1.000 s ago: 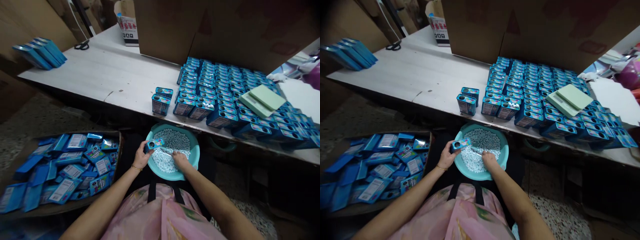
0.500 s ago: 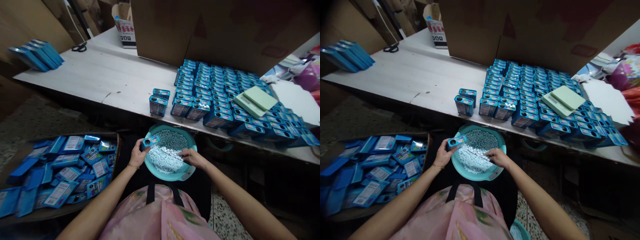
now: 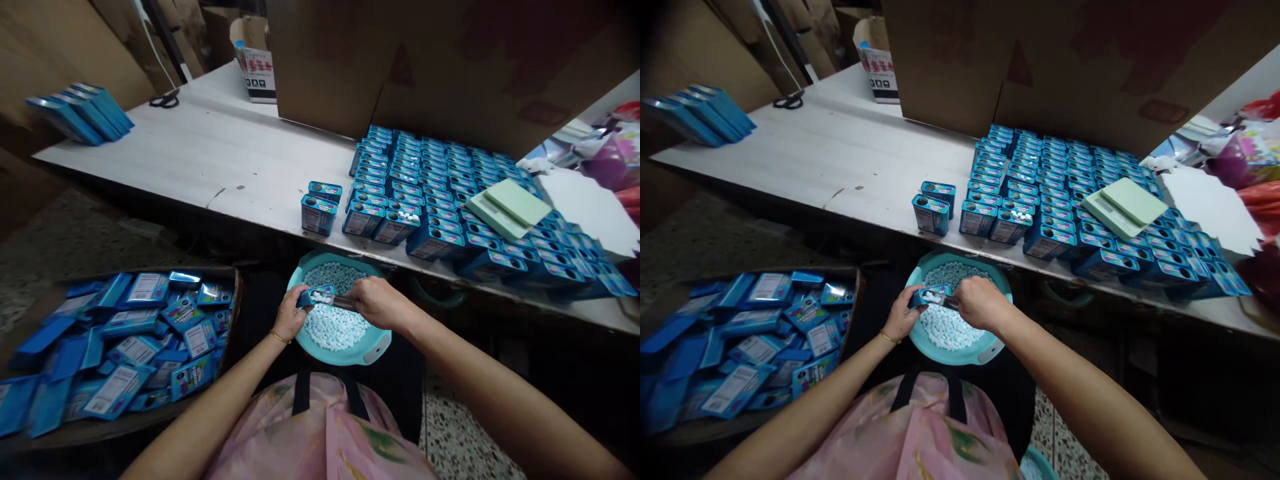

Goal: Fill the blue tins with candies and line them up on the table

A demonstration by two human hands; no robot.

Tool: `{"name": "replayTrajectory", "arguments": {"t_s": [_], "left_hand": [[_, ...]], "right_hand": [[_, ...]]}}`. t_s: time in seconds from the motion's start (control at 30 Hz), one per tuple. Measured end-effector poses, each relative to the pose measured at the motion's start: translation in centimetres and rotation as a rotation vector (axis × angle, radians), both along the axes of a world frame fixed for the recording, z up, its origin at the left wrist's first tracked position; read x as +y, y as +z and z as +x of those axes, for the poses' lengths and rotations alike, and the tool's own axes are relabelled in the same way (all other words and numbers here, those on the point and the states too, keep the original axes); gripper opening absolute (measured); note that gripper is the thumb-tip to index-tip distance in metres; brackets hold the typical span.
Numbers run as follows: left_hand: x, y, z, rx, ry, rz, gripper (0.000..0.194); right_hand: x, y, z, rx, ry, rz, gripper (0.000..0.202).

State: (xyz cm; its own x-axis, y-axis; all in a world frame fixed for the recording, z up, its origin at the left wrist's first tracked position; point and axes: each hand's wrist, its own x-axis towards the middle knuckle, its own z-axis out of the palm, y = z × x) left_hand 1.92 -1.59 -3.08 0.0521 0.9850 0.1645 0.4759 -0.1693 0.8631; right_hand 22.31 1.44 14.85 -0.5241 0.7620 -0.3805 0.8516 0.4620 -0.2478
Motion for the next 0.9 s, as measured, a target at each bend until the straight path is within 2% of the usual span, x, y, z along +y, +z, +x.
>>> {"name": "replayTrajectory", "arguments": {"t_s": [0.13, 0.23, 0.3, 0.37, 0.47, 0.57, 0.67, 0.73, 0.77, 0.83, 0.9], "left_hand": [[0.0, 0.0, -0.3, -0.058, 0.016, -0.030, 0.038], [-0.3, 0.4, -0.8, -0.118, 0.031, -0.048, 0.036], [-0.7, 0.9, -1.3, -0.171, 0.026, -0.039, 0.035], [-1.0, 1.7, -1.7, -0.223, 0.029, -0.035, 0.035], [-0.3, 3.8, -2.2, -0.265, 0.063, -0.031, 0.038], [2.9, 6.7, -2.5, -0.283, 0.034, 0.026, 0.041], [7.8, 9.2, -2.5, -0.259, -0.041, 0.123, 0.041], [10.9, 10.0, -2.5, -0.207, -0.053, 0.173, 0.040], [12.2, 10.0, -2.6, -0.172, -0.042, 0.184, 0.039], [14.1, 9.6, -2.8, -0.111, 0.009, 0.187, 0.043], [14.8, 9.0, -2.9, -0.084, 0.060, 0.194, 0.055]], "right_hand": [[-0.2, 1.0, 1.2, 0.057, 0.007, -0.007, 0.025], [-0.4, -0.5, 4.1, 0.180, -0.067, -0.030, 0.032], [-0.7, -3.1, 6.1, 0.241, -0.161, -0.065, 0.035], [-1.2, -6.7, 7.2, 0.266, -0.256, -0.106, 0.035], [-2.1, -12.5, 7.0, 0.287, -0.338, -0.136, 0.034], [-3.0, -17.2, 5.8, 0.314, -0.322, -0.125, 0.033], [-3.6, -19.8, 4.8, 0.288, -0.302, -0.094, 0.033], [-3.7, -19.6, 4.4, 0.239, -0.287, -0.034, 0.033], [-3.6, -18.7, 4.1, 0.227, -0.281, 0.017, 0.032], [-2.4, -15.3, 3.1, 0.272, -0.274, 0.164, 0.030], [0.1, -10.2, 1.3, 0.387, -0.267, 0.351, 0.029]]}}
